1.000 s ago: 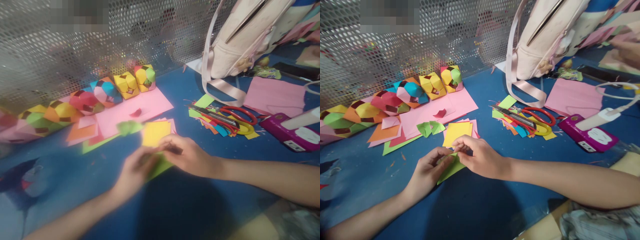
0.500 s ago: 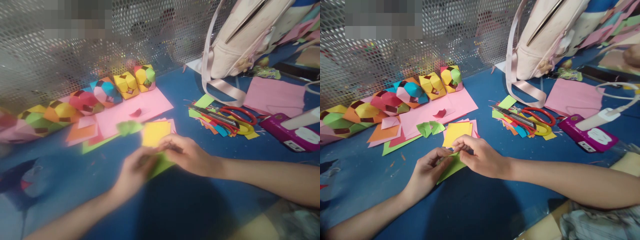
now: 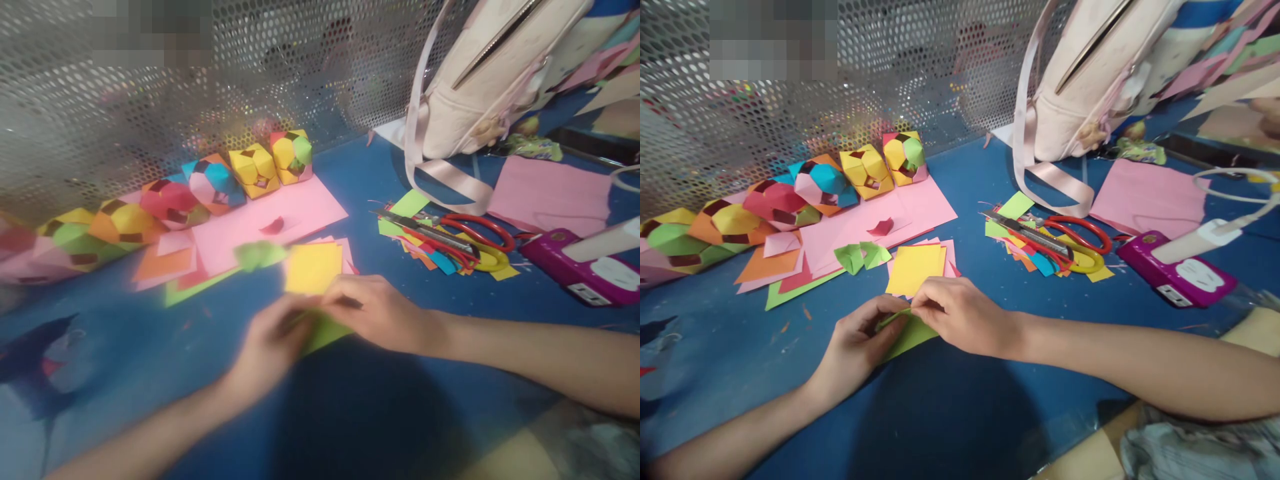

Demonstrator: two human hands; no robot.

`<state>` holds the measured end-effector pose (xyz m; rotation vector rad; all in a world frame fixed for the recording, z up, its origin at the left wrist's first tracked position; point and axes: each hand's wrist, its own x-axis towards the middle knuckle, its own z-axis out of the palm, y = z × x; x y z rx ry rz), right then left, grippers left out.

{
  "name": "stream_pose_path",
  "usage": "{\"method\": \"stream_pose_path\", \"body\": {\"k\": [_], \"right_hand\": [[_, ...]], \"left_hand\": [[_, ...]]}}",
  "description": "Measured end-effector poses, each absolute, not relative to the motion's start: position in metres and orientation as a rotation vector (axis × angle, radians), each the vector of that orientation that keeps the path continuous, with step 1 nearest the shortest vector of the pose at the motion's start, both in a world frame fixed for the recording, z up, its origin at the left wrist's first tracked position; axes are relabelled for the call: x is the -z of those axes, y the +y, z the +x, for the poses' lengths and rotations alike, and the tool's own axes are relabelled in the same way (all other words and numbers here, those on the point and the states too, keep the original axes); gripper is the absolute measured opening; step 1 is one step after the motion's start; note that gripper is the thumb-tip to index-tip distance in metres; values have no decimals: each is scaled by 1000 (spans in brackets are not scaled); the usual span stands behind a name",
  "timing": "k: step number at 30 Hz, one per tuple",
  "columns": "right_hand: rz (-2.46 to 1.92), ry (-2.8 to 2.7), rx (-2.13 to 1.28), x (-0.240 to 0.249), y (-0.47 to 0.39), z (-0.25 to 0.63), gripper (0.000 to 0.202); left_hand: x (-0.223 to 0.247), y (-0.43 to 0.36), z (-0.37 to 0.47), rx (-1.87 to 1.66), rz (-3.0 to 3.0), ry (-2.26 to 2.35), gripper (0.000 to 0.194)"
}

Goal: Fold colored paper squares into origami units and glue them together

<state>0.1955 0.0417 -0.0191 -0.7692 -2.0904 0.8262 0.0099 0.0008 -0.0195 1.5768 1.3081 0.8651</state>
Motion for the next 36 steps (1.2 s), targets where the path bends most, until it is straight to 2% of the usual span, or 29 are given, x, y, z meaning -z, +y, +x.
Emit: {"method": "stream_pose_path", "body": {"k": [10, 14, 18, 24, 29, 36], "right_hand": [[-817, -2042, -930, 17, 45, 196, 12], [-776, -2044, -878, 18, 45, 197, 11], [-830, -2027, -976, 14, 45, 197, 12], [-873, -1975, -1098, 14, 45, 194, 6], [-815, -2022, -947, 18, 45, 195, 13], [-873, -1991, -1038, 13, 51, 200, 16]], "left_hand": [[13, 2, 2, -770, 1490, 1326, 33], [13, 3, 3, -820, 1521, 1258, 27], [12, 7, 5, -775, 1661, 1291, 21], [14, 8, 4, -796, 1751, 1313, 21], [17, 8, 5, -792, 1769, 1310, 21], [14, 9, 0, -723, 1640, 1447, 23]]}}
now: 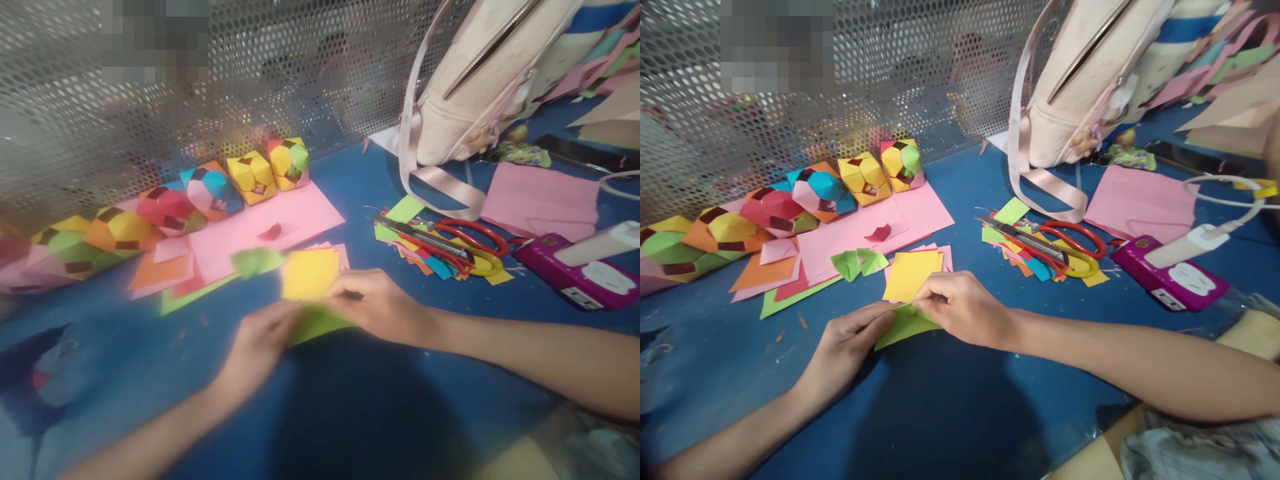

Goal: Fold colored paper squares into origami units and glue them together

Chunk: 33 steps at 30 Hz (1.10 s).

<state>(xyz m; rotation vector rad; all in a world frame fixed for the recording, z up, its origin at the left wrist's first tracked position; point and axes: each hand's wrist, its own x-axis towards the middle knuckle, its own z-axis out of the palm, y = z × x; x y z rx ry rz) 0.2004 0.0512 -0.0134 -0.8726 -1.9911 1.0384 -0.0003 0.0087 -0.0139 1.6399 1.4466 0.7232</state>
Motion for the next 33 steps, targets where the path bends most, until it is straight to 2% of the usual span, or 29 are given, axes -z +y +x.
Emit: {"method": "stream_pose_path", "body": {"k": [4, 8, 13, 17, 24, 30, 33], "right_hand": [[-994, -1943, -1123, 11, 55, 203, 13], [-976, -1975, -1063, 12, 56, 204, 15], [-762, -2077, -928, 14, 48, 199, 15], [-775, -2079, -908, 15, 45, 196, 8], [-632, -2231, -656, 18, 45, 196, 21], [-875, -1991, -984, 11, 43, 193, 13], [-956, -1943, -1028, 12, 43, 192, 9]], "left_hand": [[14, 7, -6, -820, 1491, 1518, 24], [15, 7, -5, -934, 1386, 1491, 25], [12, 7, 6, -802, 1614, 1415, 16], [12, 4, 10, -811, 1726, 1371, 15], [14, 3, 9, -781, 1791, 1357, 12], [19, 1, 6, -912, 1657, 1423, 8], [23, 2, 5, -964, 1515, 1379, 3]]}}
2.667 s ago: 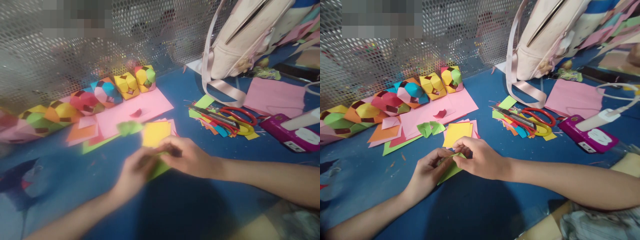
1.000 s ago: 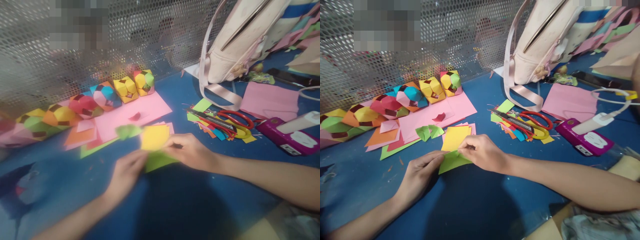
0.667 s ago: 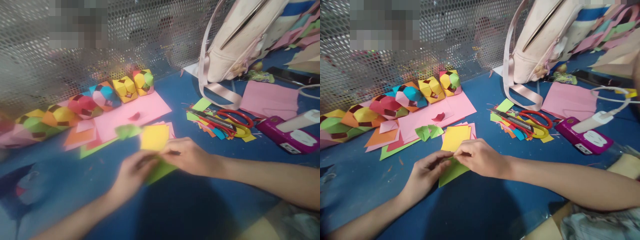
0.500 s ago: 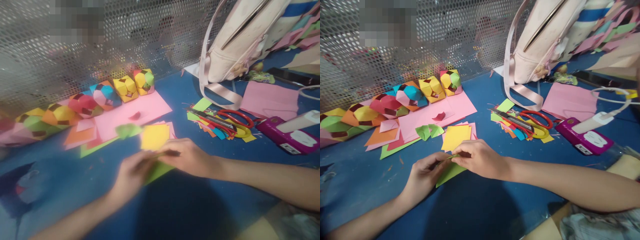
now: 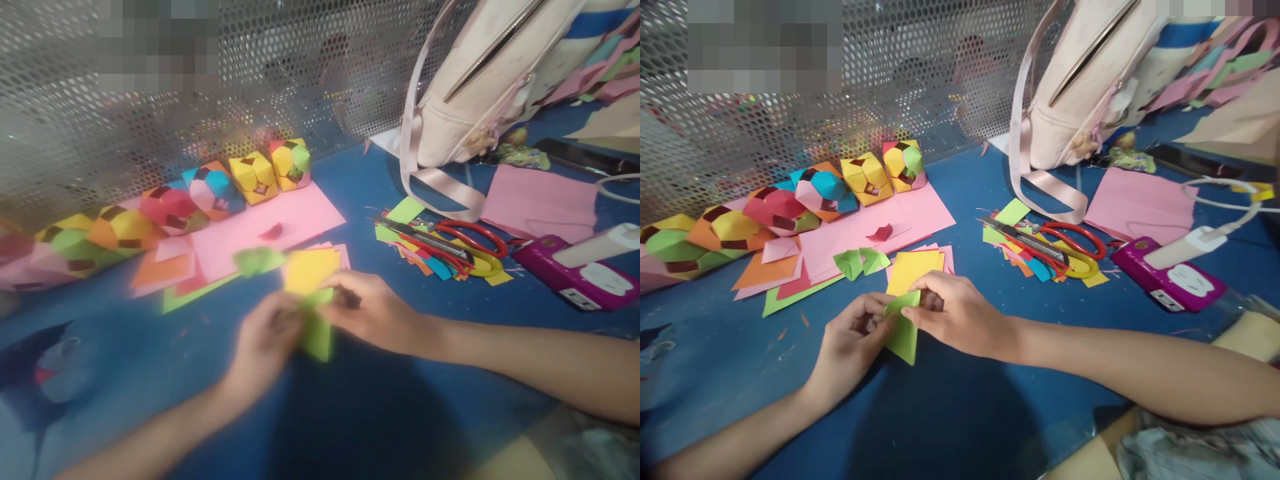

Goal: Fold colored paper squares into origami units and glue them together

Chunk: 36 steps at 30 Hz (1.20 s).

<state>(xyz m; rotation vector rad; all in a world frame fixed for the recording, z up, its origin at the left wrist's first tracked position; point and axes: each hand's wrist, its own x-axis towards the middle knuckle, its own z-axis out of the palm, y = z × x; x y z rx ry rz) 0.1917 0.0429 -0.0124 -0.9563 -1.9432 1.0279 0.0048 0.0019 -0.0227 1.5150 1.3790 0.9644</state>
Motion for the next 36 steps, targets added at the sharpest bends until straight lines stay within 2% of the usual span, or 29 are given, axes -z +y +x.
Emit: {"method": "stream_pose_path", "body": {"k": [7, 13, 19, 25, 31, 36], "right_hand": [[-871, -1956, -898, 24, 40, 186, 8], [-902, -1872, -1037, 22, 38, 183, 13], [-678, -1951, -831, 31, 41, 182, 19], [-615, -2010, -896, 26, 41, 184, 8], [-751, -1962, -985, 29, 41, 183, 3], [-801, -2015, -985, 27, 40, 183, 10]], "left_hand": [[22, 5, 10, -885, 1371, 1363, 9], [24, 3, 8, -967, 1336, 1359, 10], [26, 4, 7, -920, 1335, 1346, 9], [26, 5, 6, -909, 1333, 1372, 10], [27, 5, 6, -935, 1329, 1342, 9], [26, 5, 6, -935, 1321, 1298, 9]]}}
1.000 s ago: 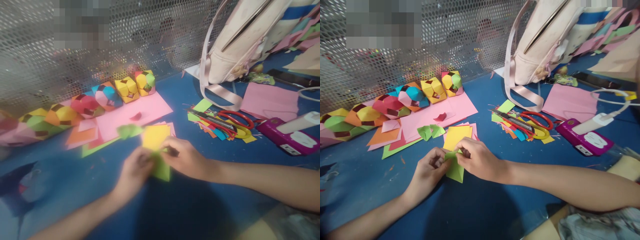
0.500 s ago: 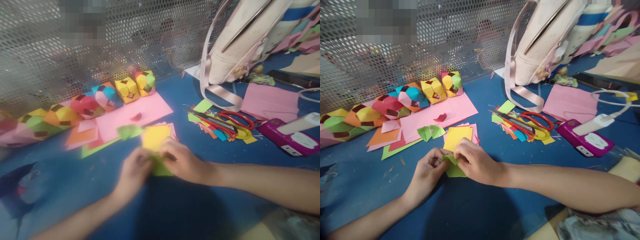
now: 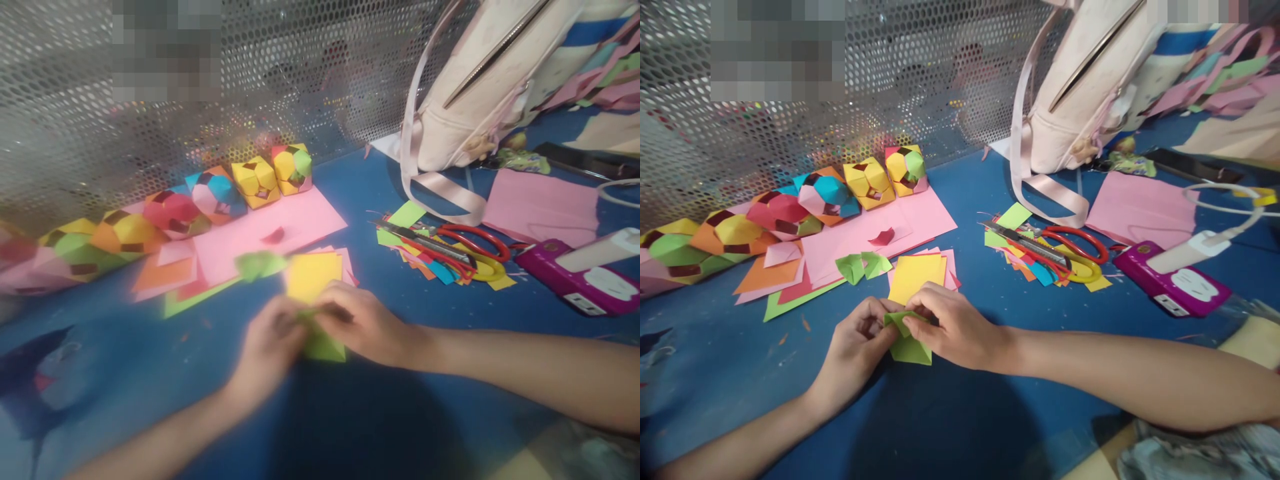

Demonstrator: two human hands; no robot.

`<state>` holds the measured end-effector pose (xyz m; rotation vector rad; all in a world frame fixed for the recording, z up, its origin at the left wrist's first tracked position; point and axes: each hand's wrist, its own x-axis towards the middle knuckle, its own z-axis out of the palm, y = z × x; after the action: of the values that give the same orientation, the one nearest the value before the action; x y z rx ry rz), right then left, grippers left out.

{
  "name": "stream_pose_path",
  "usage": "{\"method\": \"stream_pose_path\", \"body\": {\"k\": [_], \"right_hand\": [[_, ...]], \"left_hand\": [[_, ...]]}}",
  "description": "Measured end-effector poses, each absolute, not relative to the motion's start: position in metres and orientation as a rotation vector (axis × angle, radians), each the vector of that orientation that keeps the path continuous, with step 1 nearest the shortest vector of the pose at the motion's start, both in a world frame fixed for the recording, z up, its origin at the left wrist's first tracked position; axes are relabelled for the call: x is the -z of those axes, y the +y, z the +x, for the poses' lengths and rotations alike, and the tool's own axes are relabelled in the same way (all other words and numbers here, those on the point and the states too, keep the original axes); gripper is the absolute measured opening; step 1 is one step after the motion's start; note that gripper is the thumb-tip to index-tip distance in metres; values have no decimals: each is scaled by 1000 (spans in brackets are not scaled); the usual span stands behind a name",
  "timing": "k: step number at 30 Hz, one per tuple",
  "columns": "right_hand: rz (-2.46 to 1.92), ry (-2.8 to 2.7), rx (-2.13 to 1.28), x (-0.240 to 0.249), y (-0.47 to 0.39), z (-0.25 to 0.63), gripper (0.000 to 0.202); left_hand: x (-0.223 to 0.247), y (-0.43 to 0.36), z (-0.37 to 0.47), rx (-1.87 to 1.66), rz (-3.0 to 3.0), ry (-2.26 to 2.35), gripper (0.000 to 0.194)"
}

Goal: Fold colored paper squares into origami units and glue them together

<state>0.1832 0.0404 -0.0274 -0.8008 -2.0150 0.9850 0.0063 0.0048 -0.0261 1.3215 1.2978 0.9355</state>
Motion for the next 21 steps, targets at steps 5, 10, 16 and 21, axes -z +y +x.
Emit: {"method": "stream_pose_path", "body": {"k": [5, 10, 16, 21], "right_hand": [[-826, -1999, -961, 28, 40, 183, 10], [-832, -2004, -941, 30, 38, 183, 12], [-858, -2015, -980, 26, 37, 184, 15], [-850, -2030, -990, 26, 38, 183, 13]], "left_hand": [[26, 5, 7, -931, 1307, 1249, 8], [25, 4, 7, -906, 1302, 1246, 11], [23, 5, 8, -884, 1306, 1236, 16], [23, 6, 8, -888, 1313, 1231, 17]]}}
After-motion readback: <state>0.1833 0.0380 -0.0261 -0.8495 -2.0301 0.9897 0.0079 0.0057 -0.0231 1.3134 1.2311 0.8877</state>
